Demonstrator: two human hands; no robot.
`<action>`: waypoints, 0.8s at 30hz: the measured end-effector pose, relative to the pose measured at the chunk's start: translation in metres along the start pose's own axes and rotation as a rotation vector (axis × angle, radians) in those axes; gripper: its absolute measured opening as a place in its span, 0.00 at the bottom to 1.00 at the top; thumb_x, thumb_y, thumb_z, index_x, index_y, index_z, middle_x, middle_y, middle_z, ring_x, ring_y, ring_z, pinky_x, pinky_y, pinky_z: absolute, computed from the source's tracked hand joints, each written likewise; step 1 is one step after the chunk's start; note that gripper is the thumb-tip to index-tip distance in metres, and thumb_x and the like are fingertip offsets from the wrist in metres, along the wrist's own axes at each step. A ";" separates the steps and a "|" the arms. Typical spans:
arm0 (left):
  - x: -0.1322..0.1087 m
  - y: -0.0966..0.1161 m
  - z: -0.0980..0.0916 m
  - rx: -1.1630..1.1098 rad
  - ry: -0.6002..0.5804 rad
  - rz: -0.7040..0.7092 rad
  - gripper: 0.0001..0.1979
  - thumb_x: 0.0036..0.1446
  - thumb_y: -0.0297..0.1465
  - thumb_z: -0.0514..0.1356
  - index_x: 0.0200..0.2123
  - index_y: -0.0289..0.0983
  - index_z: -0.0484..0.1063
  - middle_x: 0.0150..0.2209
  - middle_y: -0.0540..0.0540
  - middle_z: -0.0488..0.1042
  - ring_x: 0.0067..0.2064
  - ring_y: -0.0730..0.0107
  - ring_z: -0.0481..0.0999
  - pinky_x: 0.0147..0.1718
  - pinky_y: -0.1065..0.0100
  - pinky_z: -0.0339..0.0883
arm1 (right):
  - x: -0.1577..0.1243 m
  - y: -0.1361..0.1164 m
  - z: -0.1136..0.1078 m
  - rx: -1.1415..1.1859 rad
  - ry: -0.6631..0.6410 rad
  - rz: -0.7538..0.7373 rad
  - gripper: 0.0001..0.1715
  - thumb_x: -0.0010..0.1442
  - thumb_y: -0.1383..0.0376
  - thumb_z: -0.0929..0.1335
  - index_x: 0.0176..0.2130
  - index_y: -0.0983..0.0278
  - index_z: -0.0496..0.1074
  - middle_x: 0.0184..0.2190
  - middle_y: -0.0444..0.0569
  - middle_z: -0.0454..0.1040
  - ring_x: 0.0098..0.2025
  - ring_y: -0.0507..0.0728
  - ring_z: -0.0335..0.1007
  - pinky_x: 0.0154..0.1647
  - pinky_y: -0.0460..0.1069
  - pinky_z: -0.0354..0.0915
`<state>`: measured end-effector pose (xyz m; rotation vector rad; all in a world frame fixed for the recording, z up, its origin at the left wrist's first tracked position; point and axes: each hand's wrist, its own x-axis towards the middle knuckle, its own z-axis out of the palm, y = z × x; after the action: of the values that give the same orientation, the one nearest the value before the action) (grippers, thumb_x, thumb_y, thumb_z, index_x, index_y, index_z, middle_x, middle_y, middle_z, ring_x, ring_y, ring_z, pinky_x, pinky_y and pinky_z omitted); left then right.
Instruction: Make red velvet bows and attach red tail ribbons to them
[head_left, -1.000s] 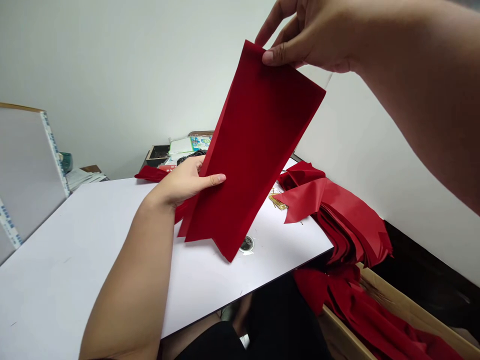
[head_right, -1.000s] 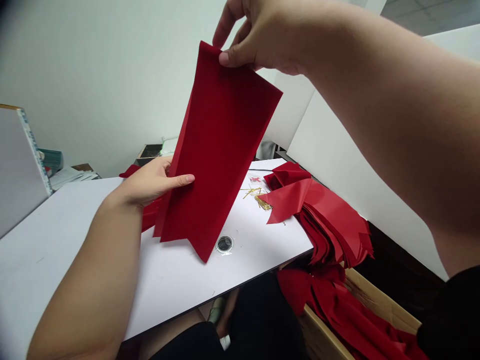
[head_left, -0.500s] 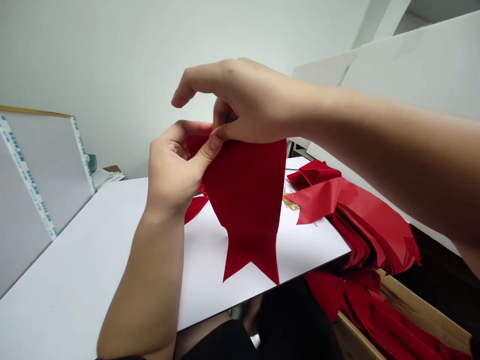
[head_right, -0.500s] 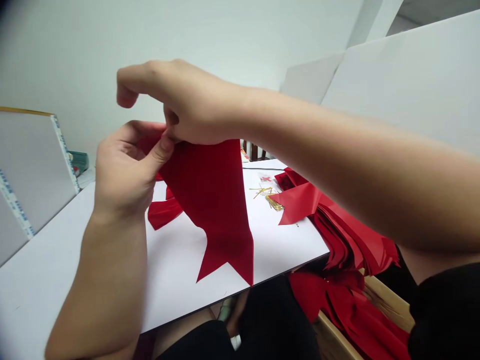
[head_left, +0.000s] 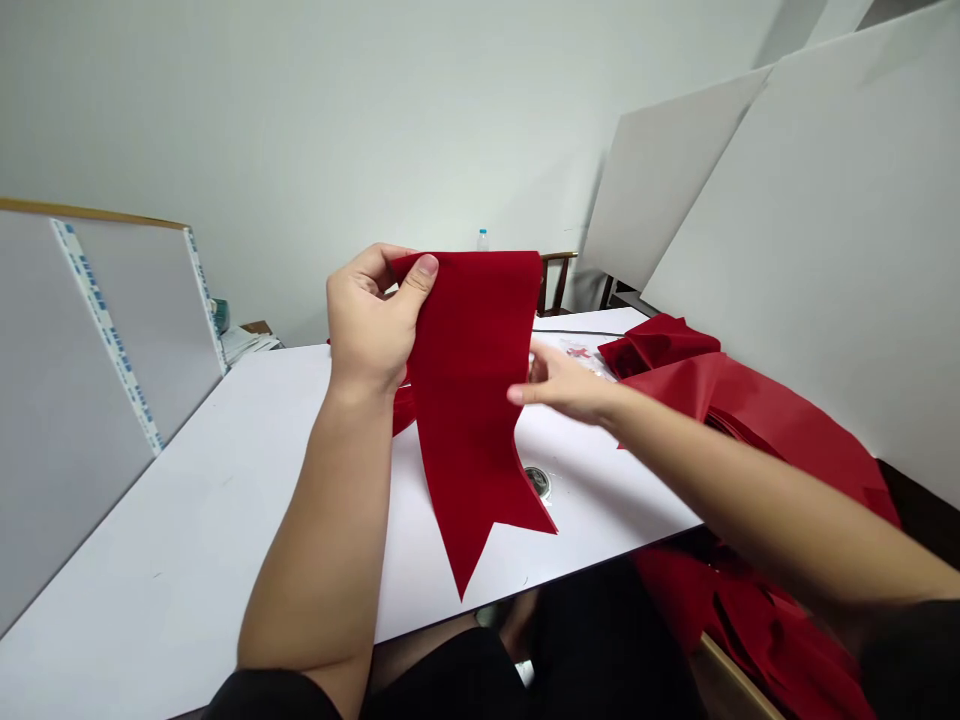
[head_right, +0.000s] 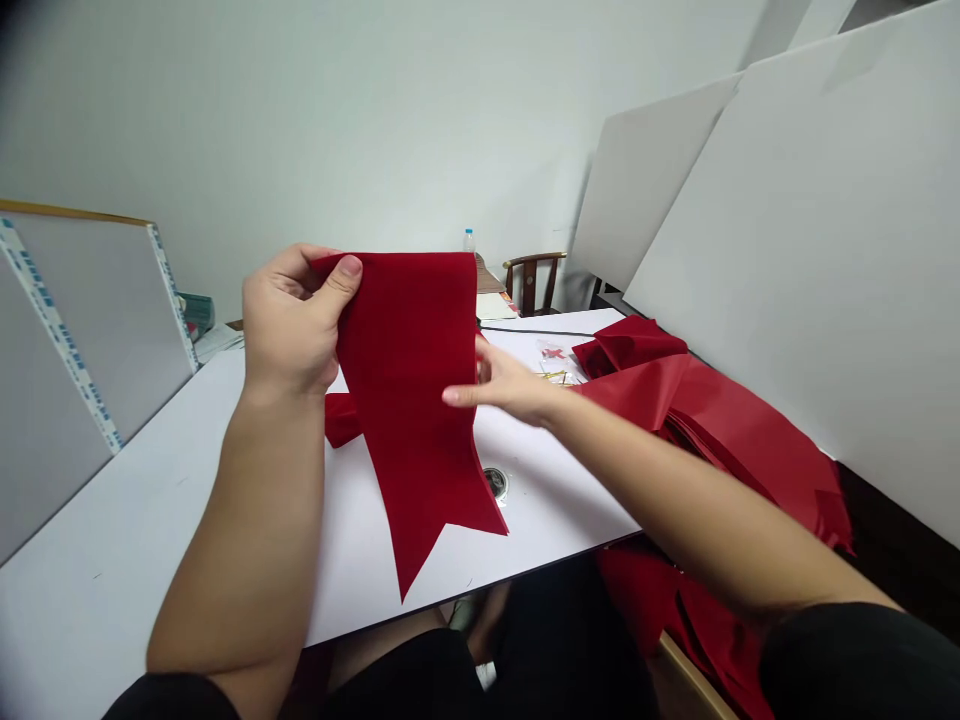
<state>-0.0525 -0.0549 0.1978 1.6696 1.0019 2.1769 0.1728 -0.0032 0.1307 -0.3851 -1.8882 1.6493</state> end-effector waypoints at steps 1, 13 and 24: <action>0.002 -0.005 -0.001 0.001 0.028 0.022 0.18 0.57 0.42 0.73 0.34 0.35 0.73 0.30 0.51 0.73 0.36 0.72 0.77 0.35 0.71 0.71 | -0.004 0.019 0.007 0.021 -0.014 0.034 0.44 0.50 0.56 0.82 0.61 0.62 0.70 0.58 0.56 0.77 0.58 0.65 0.77 0.58 0.60 0.76; 0.033 -0.034 -0.058 -0.085 0.794 -0.080 0.04 0.64 0.25 0.53 0.36 0.37 0.60 0.32 0.53 0.67 0.34 0.78 0.70 0.35 0.72 0.69 | -0.011 0.082 -0.025 -0.048 -0.046 0.126 0.29 0.55 0.56 0.79 0.52 0.66 0.77 0.53 0.54 0.80 0.53 0.62 0.79 0.55 0.55 0.76; -0.083 -0.108 -0.149 0.683 0.500 -0.737 0.06 0.53 0.33 0.54 0.33 0.40 0.61 0.30 0.48 0.72 0.36 0.63 0.77 0.36 0.62 0.75 | 0.000 0.101 -0.048 0.194 0.686 0.335 0.27 0.49 0.69 0.81 0.48 0.63 0.74 0.32 0.49 0.81 0.32 0.55 0.79 0.29 0.46 0.75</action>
<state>-0.1862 -0.0770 0.0478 0.6610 2.2427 1.8251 0.1853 0.0533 0.0351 -1.0730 -1.1863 1.6020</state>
